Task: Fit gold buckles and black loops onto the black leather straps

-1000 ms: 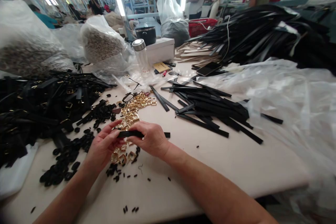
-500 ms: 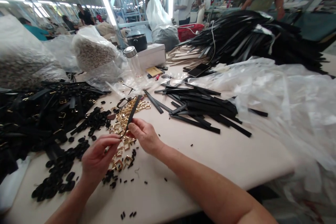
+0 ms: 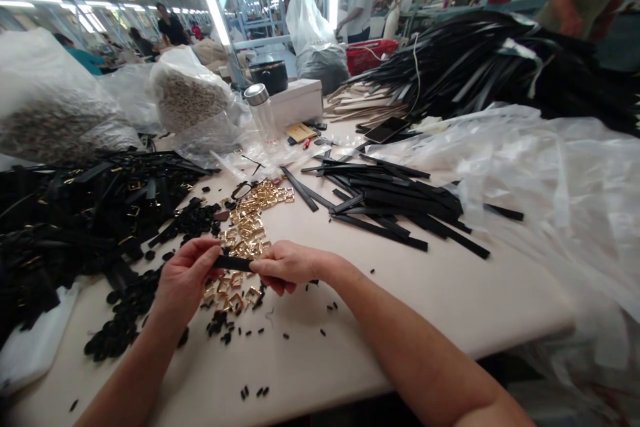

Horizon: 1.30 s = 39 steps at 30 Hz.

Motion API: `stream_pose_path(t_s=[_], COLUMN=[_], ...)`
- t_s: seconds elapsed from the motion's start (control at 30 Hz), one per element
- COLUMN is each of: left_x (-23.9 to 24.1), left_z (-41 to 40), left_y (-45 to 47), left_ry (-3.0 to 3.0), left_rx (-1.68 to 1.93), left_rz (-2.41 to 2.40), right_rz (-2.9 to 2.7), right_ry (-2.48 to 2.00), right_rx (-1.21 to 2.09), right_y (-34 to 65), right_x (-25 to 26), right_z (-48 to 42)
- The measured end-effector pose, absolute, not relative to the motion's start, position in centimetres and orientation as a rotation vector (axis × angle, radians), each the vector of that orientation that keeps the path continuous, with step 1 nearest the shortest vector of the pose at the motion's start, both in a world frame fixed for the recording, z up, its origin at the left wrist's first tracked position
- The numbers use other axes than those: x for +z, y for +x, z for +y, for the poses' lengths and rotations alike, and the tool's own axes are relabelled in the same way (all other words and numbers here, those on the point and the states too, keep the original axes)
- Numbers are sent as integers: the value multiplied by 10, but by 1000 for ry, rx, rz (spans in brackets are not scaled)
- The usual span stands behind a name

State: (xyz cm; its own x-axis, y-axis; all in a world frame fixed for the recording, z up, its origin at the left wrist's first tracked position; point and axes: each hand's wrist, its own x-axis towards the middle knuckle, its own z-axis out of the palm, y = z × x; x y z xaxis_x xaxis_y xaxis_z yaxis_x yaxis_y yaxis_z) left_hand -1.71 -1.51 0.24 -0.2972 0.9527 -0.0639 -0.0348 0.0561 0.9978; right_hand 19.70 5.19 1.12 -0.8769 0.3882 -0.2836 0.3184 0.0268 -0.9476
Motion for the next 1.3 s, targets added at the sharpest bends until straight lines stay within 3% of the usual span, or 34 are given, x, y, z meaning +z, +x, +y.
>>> stream_pose_path(t_s=[0.2, 0.33, 0.5, 0.73, 0.93, 1.17, 1.3], left_x=[-1, -3, -2, -1, -5, -2, -4], left_z=[-13, -12, -11, -12, -14, -18, -17], left_y=[-12, -7, -5, -4, -6, -7, -6], left_ry=[857, 811, 748, 697, 755, 1754, 2023], left_rx=[1272, 1253, 1267, 1286, 1255, 1162, 1167], left_rz=[1423, 1394, 1373, 1314, 1304, 1491, 1543], right_rz=[-2304, -2289, -2149, -1966, -2050, -2173, -2194], right_ry=[-1017, -907, -865, -896, -895, -962, -982], right_rx=[950, 688, 646, 1007, 930, 721, 743], right_y=[186, 177, 169, 167, 169, 173, 173], right_x=[9, -2, -16, -19, -18, -15, -15], right_z=[44, 34, 26, 29, 32, 35, 34])
